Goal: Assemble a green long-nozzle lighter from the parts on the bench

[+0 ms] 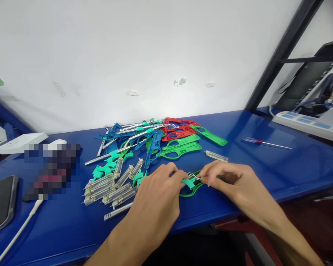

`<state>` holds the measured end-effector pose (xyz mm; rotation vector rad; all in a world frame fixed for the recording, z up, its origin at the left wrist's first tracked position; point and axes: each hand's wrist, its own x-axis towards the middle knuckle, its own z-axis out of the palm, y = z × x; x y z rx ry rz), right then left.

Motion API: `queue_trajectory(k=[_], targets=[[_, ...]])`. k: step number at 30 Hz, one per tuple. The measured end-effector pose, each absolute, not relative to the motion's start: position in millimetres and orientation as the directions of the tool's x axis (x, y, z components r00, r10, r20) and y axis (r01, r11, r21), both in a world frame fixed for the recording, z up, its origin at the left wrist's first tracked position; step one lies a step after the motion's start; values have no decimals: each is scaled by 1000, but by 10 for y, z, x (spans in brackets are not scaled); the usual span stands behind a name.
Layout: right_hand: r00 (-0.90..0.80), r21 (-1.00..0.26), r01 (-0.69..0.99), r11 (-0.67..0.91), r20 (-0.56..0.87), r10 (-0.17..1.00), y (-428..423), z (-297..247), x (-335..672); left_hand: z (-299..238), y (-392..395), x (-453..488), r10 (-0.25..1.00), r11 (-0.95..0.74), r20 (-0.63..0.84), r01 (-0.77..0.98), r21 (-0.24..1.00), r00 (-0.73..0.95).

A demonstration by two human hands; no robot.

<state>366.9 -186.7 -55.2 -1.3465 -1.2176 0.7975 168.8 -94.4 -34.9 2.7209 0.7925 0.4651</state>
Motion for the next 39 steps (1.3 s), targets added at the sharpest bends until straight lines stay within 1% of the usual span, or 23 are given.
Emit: queue_trajectory(k=[8,11,15,18,23,30,33,35,37,39], targets=[[261,-964,227,136,195,946,-1888,-545,3666,-406,-929,1662,500,-860,304,421,290,811],[265,-964,230,137,197,944,-1888,-555,3671,-410,-936,1661,506,-859,321,432,276,801],[288,-963,247,111,183,940,-1879,-548,3664,-407,-939,1670,529,-845,334,449,288,780],[323,-962,263,70,156,933,-1863,-528,3634,-409,-941,1675,524,-848,324,449,281,788],[375,-961,275,15,122,919,-1831,-528,3586,-412,-956,1691,525,-845,259,459,274,811],[377,-931,363,33,179,909,-1845,-589,3592,-401,-956,1705,548,-828,221,488,275,807],[420,-866,492,88,325,848,-1863,-613,3576,-400,-959,1701,550,-827,220,489,278,805],[427,-773,628,85,435,793,-1870,-623,3550,-403,-963,1701,552,-825,216,490,281,805],[393,-671,740,46,487,780,-1870,-627,3518,-409,-967,1703,550,-826,211,491,277,808],[350,-591,806,14,496,795,-1865,-625,3492,-414,-968,1704,550,-827,209,494,267,808]])
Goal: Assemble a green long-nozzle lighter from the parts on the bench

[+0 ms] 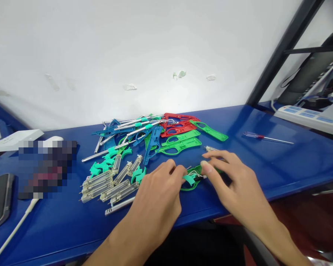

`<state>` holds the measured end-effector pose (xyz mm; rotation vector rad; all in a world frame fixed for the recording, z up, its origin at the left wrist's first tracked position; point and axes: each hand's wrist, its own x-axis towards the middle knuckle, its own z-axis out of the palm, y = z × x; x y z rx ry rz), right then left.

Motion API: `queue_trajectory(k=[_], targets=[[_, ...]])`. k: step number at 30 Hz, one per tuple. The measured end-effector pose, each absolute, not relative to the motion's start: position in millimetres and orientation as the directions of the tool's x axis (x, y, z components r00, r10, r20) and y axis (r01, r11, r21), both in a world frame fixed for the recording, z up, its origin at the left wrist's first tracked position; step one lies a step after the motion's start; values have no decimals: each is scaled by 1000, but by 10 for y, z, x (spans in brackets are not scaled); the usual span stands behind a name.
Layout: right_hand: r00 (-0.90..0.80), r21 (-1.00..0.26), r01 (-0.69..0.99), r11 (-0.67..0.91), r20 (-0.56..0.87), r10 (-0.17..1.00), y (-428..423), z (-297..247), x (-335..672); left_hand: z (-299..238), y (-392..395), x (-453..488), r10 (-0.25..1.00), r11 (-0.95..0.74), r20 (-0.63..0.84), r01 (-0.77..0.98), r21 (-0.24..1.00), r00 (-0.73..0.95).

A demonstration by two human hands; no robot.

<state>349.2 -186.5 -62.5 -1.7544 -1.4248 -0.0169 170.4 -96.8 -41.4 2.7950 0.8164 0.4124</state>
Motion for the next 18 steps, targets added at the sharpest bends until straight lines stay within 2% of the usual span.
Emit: queue_trajectory(k=[3,8,18], targets=[[295,-540,841,23,495,817,-1861,-620,3480,-415,-965,1701,551,-828,202,501,252,809],[252,-565,824,40,430,867,-1869,-605,3501,-413,-957,1701,550,-830,183,507,233,815],[217,-557,830,24,361,907,-1868,-587,3488,-414,-954,1696,588,-799,198,523,297,785]])
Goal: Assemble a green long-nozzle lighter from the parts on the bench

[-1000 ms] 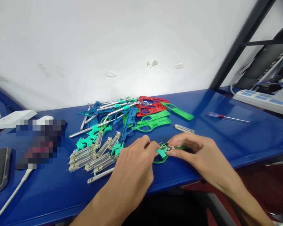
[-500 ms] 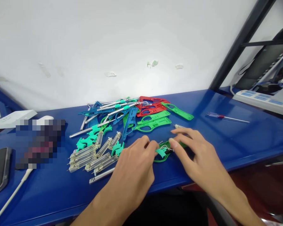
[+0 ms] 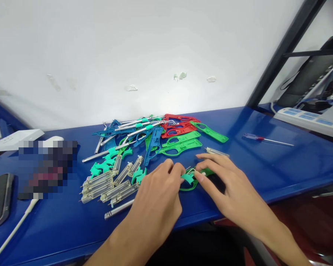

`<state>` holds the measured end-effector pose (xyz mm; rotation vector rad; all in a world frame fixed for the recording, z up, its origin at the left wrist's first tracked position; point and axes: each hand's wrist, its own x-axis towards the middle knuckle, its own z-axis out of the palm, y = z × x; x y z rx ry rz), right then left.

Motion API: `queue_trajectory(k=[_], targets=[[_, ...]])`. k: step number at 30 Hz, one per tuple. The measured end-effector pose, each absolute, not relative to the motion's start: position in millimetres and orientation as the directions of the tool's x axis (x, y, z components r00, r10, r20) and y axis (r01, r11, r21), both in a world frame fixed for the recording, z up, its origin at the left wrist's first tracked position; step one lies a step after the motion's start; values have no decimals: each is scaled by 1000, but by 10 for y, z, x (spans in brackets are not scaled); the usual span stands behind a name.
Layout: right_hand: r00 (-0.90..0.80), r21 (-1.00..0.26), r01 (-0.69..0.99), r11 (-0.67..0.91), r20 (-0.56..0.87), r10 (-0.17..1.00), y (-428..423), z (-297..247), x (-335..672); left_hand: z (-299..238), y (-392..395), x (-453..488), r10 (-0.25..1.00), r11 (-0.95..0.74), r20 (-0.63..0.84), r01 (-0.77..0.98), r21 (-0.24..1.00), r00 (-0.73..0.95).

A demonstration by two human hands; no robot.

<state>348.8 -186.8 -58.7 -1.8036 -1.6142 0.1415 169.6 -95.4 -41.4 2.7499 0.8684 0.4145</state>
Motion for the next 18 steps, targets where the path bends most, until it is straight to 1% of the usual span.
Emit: queue_trajectory(k=[2,7,12,18], targets=[[223,-574,818,24,356,908,-1861,-599,3506,-414,-952,1699,588,-798,198,522,302,784],[263,-675,735,60,366,893,-1823,-620,3551,-423,-948,1712,585,-802,197,526,283,787],[255,-729,681,72,328,910,-1817,-617,3575,-432,-949,1703,574,-813,206,521,260,792],[271,-789,608,89,312,911,-1830,-595,3602,-455,-941,1695,579,-809,228,518,277,783]])
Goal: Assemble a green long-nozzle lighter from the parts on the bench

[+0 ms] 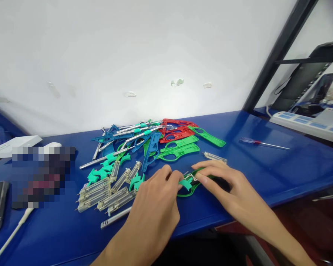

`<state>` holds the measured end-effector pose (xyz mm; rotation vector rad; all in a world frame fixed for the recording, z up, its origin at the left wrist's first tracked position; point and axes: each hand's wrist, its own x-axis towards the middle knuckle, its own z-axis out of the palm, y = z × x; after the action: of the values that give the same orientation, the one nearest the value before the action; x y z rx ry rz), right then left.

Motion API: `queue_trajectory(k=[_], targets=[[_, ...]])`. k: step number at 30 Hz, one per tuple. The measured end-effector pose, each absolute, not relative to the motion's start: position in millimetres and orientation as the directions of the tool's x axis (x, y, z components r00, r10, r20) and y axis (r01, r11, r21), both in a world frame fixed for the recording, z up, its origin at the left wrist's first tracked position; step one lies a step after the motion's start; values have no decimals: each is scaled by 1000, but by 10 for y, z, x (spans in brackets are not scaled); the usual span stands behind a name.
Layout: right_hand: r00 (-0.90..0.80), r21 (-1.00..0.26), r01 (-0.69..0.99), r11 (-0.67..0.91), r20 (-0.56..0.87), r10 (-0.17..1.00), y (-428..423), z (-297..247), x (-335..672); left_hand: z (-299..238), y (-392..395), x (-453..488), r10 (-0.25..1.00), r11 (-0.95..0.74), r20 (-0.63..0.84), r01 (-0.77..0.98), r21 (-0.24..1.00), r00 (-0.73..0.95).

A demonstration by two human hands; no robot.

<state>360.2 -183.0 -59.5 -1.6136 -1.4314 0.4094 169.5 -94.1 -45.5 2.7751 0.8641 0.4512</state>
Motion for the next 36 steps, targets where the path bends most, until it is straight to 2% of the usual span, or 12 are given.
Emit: queue_trajectory(k=[10,21,30,36], targets=[[303,-869,493,45,220,927,-1823,-571,3646,-452,-926,1682,592,-801,257,521,295,764],[273,-869,493,31,189,943,-1838,-556,3662,-425,-941,1695,619,-779,202,560,283,759],[316,-885,464,-26,138,939,-1832,-528,3659,-488,-916,1690,546,-837,292,493,238,785],[275,-871,491,-16,138,951,-1827,-507,3672,-474,-921,1701,550,-835,278,508,213,787]])
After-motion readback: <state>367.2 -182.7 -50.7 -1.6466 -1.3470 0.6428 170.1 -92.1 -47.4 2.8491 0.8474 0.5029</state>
